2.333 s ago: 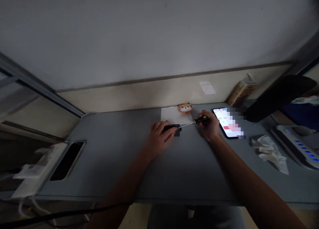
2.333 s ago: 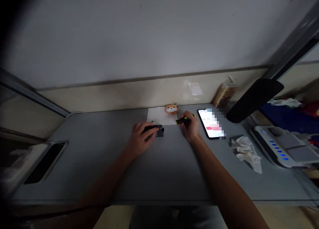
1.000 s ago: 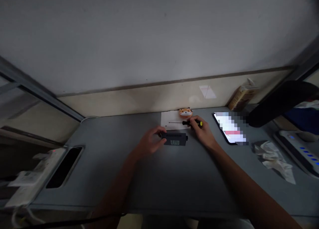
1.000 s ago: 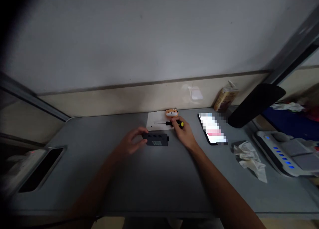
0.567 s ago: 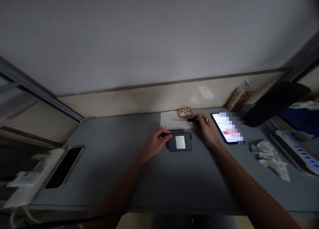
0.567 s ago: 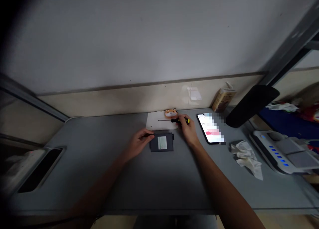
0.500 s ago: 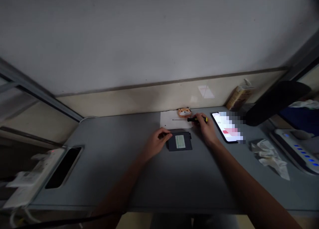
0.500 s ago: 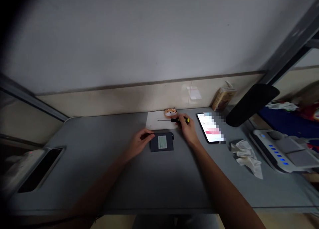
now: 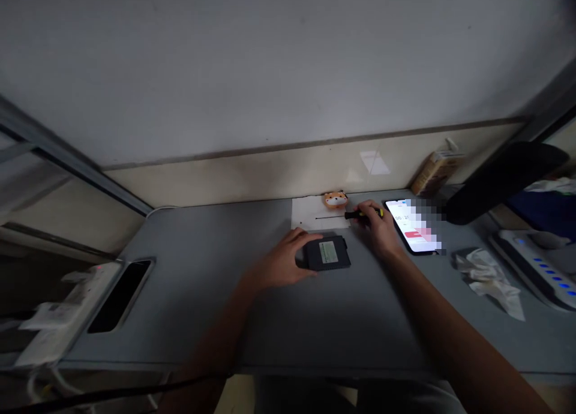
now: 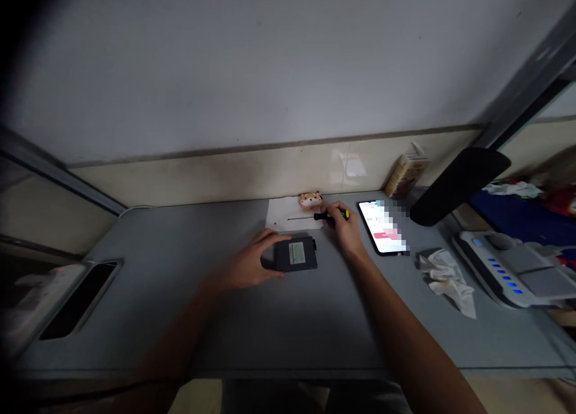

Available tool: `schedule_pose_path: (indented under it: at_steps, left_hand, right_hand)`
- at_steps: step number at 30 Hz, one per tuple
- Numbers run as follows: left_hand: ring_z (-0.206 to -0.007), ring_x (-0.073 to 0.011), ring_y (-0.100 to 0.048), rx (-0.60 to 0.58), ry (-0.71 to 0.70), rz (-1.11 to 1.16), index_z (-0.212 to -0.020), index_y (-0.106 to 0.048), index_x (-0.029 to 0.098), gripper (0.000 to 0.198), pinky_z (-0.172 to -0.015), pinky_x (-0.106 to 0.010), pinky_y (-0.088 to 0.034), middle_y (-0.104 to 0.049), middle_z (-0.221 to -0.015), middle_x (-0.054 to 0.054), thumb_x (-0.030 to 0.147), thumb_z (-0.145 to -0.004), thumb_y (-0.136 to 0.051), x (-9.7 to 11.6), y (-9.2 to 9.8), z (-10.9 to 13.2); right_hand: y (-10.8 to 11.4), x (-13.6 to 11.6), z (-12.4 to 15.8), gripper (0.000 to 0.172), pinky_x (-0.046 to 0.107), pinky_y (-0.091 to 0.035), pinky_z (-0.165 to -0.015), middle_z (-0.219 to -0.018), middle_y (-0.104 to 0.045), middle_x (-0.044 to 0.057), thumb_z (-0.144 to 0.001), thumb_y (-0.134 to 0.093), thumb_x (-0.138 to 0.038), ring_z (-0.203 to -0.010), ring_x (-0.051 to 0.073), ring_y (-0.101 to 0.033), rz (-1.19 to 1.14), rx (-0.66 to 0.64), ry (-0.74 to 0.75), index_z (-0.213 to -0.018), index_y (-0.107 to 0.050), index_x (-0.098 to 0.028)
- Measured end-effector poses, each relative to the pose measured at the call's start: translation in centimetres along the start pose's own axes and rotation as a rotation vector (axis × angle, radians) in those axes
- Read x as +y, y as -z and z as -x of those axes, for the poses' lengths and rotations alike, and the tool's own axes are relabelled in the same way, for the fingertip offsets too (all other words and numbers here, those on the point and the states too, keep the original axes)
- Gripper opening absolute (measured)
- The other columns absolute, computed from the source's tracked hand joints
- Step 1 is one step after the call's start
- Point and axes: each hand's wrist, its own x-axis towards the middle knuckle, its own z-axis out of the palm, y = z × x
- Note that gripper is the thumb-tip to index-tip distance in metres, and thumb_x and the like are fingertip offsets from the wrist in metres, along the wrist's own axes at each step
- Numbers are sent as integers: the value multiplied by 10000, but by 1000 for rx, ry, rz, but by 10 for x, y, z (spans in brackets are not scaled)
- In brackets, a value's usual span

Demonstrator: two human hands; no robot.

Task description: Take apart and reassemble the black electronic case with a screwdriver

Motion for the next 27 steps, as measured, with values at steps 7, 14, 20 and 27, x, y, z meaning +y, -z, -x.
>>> schedule_pose_path:
  at_steps: [7,14,20,27]
  left_hand:
    - [-1137,-253,-636,117,-23,67,-1262,-654,245,353,-1019,-394,-493,-683,-1256,-85,409,-953,-607,-3,2,-3]
    - [-915,-220,-658,267,-72,17,-881,-682,205,426,-924,-369,-521,-706,-890,-58,431,-1049,-362,-11,-10,-16]
    - [-1019,-212,-667,400,-168,11,-1085,-670,203,402,-969,-367,-519,-717,-1047,-87,347,-1068,-295,-13,-6,-14]
    - [-1002,-209,-653,524,-352,-216,-1077,-658,209,270,-919,-354,-518,-697,-1051,-91,174,-1003,-400,-14,-4,-8]
  right_hand:
    - [6,-12,2,140,313,-337,-494,-679,-552,21,-612,-667,-363,-537,142,-455,-235,-67,-3,-592,-605,-239]
    - [10,-21,7,77,344,-371,-539,-665,-549,37,-626,-612,-310,-583,174,-482,-243,-219,25,-592,-632,-244]
    - [4,-20,11,85,334,-361,-548,-643,-563,34,-592,-632,-297,-579,167,-480,-245,-260,-5,-580,-685,-233]
    - [1,-18,12,105,348,-371,-583,-677,-556,41,-613,-619,-320,-614,178,-469,-173,-313,-7,-606,-672,-229]
